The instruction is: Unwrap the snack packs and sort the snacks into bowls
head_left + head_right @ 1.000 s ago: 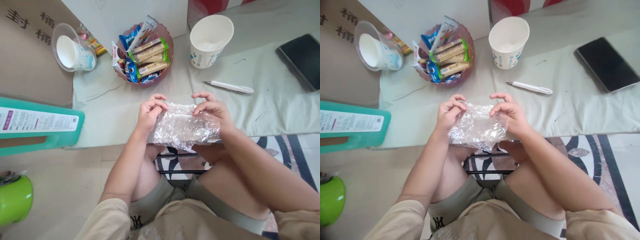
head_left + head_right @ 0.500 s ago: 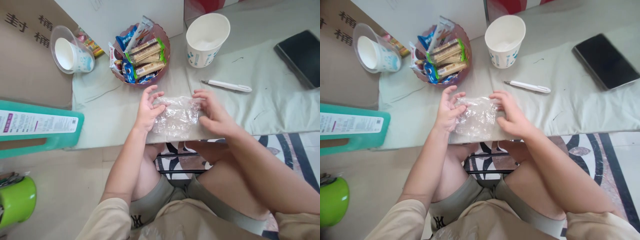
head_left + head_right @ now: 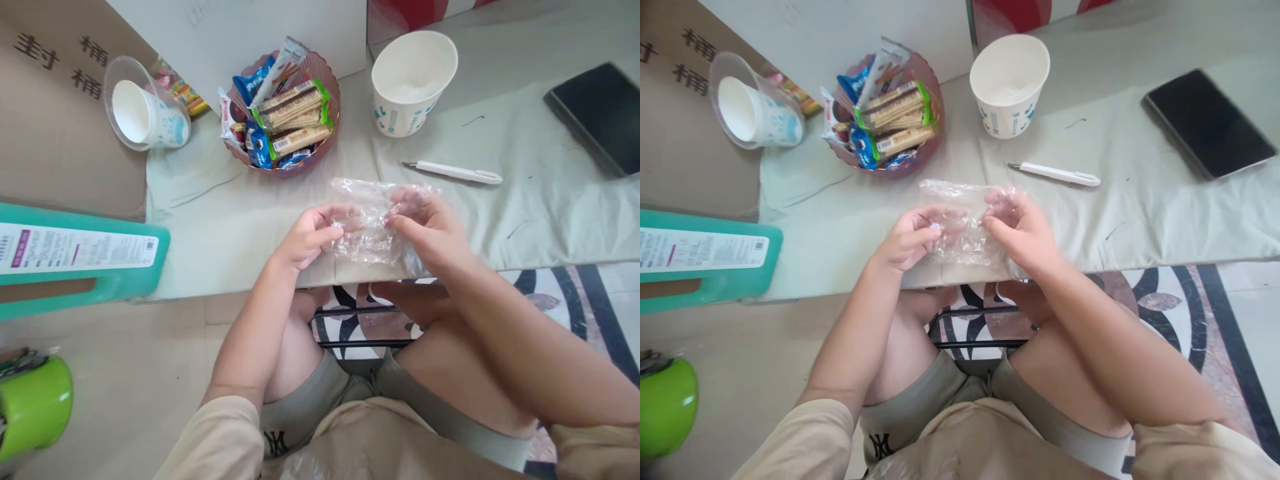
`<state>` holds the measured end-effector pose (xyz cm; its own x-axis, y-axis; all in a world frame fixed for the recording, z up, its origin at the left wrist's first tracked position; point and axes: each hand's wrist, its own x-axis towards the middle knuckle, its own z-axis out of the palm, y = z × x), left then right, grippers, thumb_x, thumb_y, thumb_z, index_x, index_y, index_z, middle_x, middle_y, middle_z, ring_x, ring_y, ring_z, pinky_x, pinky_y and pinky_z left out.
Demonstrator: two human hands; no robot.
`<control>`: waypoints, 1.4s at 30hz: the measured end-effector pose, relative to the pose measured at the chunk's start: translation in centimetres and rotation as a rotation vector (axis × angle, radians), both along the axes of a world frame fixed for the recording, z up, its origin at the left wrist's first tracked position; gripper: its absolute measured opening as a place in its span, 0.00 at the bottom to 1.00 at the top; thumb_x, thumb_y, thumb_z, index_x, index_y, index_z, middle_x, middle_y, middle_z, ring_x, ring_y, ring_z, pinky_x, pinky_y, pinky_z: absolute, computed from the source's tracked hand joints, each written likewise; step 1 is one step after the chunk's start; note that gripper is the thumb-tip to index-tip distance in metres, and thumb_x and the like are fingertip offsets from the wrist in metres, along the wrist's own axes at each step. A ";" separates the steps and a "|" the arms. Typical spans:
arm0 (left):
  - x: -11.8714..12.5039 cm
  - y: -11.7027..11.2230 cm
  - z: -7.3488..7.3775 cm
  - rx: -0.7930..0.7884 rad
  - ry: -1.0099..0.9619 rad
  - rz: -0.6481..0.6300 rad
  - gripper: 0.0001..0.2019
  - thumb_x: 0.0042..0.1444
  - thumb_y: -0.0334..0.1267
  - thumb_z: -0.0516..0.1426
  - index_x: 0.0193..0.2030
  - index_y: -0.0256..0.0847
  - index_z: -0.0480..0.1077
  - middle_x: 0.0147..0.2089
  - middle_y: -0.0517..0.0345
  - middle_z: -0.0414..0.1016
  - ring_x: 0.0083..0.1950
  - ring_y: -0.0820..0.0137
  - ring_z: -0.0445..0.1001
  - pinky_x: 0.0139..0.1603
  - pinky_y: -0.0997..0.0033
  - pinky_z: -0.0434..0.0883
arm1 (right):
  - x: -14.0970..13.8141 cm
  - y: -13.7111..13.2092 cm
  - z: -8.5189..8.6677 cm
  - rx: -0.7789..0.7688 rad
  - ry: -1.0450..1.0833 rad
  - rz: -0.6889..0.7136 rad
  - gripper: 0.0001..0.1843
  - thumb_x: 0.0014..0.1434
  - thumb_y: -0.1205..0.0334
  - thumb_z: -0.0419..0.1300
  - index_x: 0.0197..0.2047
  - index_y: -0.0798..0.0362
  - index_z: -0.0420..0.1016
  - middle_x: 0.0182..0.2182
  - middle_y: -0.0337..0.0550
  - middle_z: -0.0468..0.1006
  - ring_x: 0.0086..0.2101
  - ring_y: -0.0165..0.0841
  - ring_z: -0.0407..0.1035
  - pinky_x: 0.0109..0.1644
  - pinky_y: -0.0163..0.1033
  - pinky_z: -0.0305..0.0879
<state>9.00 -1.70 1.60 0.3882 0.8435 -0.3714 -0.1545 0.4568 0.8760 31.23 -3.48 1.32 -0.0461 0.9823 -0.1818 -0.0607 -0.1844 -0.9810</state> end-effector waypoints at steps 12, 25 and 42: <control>-0.7 0.3 -0.1 0.055 0.230 0.155 0.11 0.49 0.37 0.58 0.37 0.39 0.79 0.17 0.65 0.70 0.17 0.75 0.67 0.18 0.76 0.63 | 0.5 0.3 0.6 -0.119 -0.045 0.140 0.10 0.58 0.55 0.64 0.40 0.48 0.70 0.17 0.30 0.71 0.18 0.28 0.63 0.23 0.35 0.59; 0.2 0.6 -0.4 0.078 0.216 0.022 0.14 0.48 0.44 0.68 0.40 0.40 0.78 0.21 0.64 0.74 0.19 0.74 0.71 0.18 0.75 0.65 | 1.0 0.2 0.7 -0.061 -0.065 0.277 0.15 0.58 0.52 0.67 0.47 0.49 0.77 0.17 0.31 0.71 0.19 0.28 0.64 0.23 0.36 0.57; 0.0 1.1 -1.1 0.271 0.199 0.160 0.10 0.41 0.35 0.68 0.33 0.42 0.75 0.32 0.61 0.74 0.27 0.77 0.66 0.28 0.74 0.64 | 1.3 0.2 0.3 0.086 -0.244 0.138 0.12 0.60 0.50 0.63 0.31 0.48 0.74 0.24 0.38 0.70 0.24 0.30 0.61 0.29 0.40 0.58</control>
